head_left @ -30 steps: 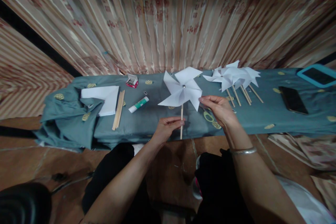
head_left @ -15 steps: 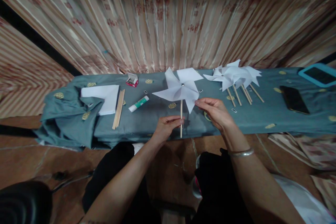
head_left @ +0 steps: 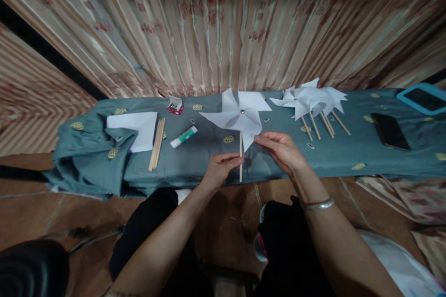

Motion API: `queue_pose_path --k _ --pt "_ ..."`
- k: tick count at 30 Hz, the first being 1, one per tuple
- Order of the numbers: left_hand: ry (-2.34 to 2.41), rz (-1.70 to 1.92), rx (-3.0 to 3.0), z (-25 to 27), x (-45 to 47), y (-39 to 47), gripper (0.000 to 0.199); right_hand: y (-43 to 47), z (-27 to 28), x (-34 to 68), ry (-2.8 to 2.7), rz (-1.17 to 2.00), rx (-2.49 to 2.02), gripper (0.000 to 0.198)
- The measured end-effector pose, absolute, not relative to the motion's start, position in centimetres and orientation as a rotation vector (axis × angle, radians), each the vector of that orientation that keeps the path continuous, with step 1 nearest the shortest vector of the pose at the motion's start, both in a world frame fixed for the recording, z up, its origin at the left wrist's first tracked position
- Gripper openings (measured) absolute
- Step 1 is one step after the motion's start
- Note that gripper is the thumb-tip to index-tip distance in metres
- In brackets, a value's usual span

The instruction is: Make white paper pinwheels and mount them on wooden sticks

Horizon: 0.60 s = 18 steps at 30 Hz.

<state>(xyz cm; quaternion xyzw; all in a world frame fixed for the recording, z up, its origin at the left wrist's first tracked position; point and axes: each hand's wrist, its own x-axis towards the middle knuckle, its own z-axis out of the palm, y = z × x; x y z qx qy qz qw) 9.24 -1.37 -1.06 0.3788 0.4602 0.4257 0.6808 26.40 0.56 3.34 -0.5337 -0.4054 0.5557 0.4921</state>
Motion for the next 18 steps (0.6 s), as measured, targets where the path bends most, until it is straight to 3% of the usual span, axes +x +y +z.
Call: queue_pose_path --k 18 --pt "1.026 0.949 0.825 -0.65 9.34 -1.51 0.036 0.48 2.58 25.48 -1.043 1.386 -1.297 0.036"
